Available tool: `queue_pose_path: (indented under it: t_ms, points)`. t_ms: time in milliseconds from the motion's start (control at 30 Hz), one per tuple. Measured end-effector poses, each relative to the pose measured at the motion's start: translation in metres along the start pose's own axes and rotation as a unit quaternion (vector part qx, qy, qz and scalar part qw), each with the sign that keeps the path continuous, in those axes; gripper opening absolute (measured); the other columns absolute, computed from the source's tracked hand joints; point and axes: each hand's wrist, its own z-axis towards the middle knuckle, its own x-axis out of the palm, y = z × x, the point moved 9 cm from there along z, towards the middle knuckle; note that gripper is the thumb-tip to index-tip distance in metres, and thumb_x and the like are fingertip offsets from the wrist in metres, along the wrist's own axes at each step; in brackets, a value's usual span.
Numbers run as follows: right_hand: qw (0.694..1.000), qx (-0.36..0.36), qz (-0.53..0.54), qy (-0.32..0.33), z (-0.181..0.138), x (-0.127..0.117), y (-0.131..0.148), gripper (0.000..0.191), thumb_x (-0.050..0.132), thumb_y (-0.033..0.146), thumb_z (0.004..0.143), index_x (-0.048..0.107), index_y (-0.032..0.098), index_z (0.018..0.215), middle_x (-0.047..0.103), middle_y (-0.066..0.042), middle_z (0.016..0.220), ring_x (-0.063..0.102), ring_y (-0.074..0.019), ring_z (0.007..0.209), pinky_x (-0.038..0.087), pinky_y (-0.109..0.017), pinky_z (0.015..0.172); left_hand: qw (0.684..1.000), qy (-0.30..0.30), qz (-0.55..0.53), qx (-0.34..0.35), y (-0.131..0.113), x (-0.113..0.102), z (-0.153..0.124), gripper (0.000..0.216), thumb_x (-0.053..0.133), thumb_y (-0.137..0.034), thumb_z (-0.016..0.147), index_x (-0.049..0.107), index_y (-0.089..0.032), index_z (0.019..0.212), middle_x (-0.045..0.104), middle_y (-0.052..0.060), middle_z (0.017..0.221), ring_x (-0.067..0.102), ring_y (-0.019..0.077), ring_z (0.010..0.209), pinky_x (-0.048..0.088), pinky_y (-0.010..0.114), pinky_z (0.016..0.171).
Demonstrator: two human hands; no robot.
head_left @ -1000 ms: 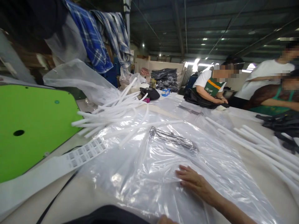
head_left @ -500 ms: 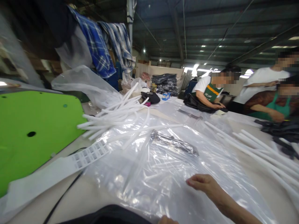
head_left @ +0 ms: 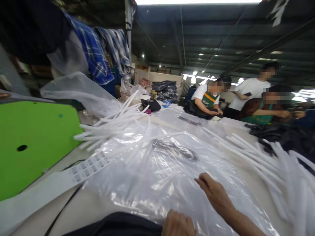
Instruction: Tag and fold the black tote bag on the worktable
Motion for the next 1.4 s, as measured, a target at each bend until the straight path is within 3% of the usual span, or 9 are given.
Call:
queue_pose_path:
  t_ms: [200,333,467,600,733,933,1067,1167,1400]
  points:
    - [0.994,-0.088,-0.062,-0.031,-0.023,-0.006,0.011,0.033,0.025,0.041,0.096,0.044,0.023,0.076,0.053,0.002,0.06,0.051,-0.013,0.05,0.034,-0.025,0.052,0.933,-0.349,0.086,0.03,-0.009,-0.097,-0.04,0.02,0.052,-0.015,0.082,0.059,-0.018,0.101,0.064,0.009,0.091,0.058,0.0223,0.085,0.042,0.035,0.071]
    - [0.983,-0.152,-0.094,-0.039,-0.032,-0.008,0.026,0.033,0.025,0.035,0.098,0.045,0.023,0.075,0.053,0.002,0.058,0.052,-0.0121,0.049,0.033,-0.023,0.051,0.877,-0.457,0.138,-0.052,0.011,-0.143,-0.06,0.035,0.048,-0.011,0.084,0.051,-0.012,0.118,0.056,0.015,0.117,0.048,0.0282,0.11,0.034,0.045,0.091]
    - [0.971,-0.2,-0.121,-0.056,-0.037,-0.015,0.04,0.032,0.027,0.031,0.098,0.047,0.022,0.075,0.053,0.003,0.057,0.052,-0.0119,0.048,0.032,-0.023,0.051,0.923,-0.336,0.142,-0.12,0.037,-0.159,-0.039,0.035,0.048,-0.01,0.083,0.055,-0.016,0.116,0.055,0.013,0.122,0.043,0.0289,0.117,0.026,0.047,0.098]
    - [0.954,-0.256,-0.146,-0.059,-0.043,-0.02,0.05,0.032,0.028,0.028,0.098,0.049,0.021,0.075,0.055,0.002,0.057,0.052,-0.0119,0.049,0.031,-0.023,0.051,0.973,-0.132,0.118,-0.146,0.057,-0.156,-0.018,0.028,0.038,-0.009,0.087,0.065,-0.015,0.086,0.066,0.01,0.091,0.057,0.0245,0.094,0.037,0.038,0.084]
    - [0.936,-0.301,-0.174,-0.056,-0.051,-0.022,0.055,0.037,0.028,0.031,0.099,0.05,0.019,0.07,0.053,0.002,0.054,0.051,-0.0123,0.046,0.027,-0.026,0.05,0.986,-0.048,0.106,-0.12,0.063,-0.16,-0.009,0.02,0.048,-0.01,0.081,0.066,-0.017,0.078,0.069,0.006,0.079,0.063,0.0203,0.08,0.04,0.029,0.07]
    - [0.94,-0.273,-0.192,-0.074,-0.05,-0.021,0.045,0.039,0.028,0.028,0.099,0.05,0.018,0.068,0.053,0.001,0.054,0.052,-0.012,0.046,0.025,-0.026,0.05,0.99,0.001,0.095,-0.109,0.056,-0.152,-0.008,0.011,0.063,-0.006,0.067,0.062,-0.016,0.069,0.068,0.004,0.078,0.062,0.0216,0.08,0.036,0.026,0.065]
    - [0.947,-0.247,-0.185,-0.082,-0.049,-0.02,0.033,0.04,0.027,0.029,0.099,0.05,0.018,0.068,0.054,0.001,0.055,0.053,-0.0115,0.047,0.027,-0.026,0.05,0.992,0.049,0.036,-0.111,0.052,-0.134,-0.006,0.036,0.084,-0.036,0.051,0.054,-0.017,0.057,0.058,-0.003,0.064,0.058,0.0177,0.068,0.033,0.023,0.056]
    - [0.95,-0.242,-0.179,-0.086,-0.051,-0.02,0.028,0.041,0.025,0.029,0.1,0.049,0.018,0.069,0.054,0.001,0.056,0.054,-0.0113,0.048,0.027,-0.026,0.05,0.991,0.061,-0.015,-0.122,0.053,-0.127,-0.002,0.047,0.073,-0.053,0.061,0.044,-0.017,0.05,0.045,-0.005,0.056,0.05,0.0126,0.059,0.028,0.022,0.051]
    - [0.945,-0.266,-0.169,-0.085,-0.055,-0.024,0.033,0.04,0.026,0.029,0.1,0.048,0.019,0.067,0.053,0.003,0.055,0.053,-0.0098,0.047,0.028,-0.025,0.049,0.991,0.057,-0.043,-0.11,0.055,-0.125,0.0,0.052,0.042,-0.05,0.086,0.031,-0.017,0.046,0.026,-0.004,0.047,0.039,0.0101,0.051,0.025,0.023,0.049]
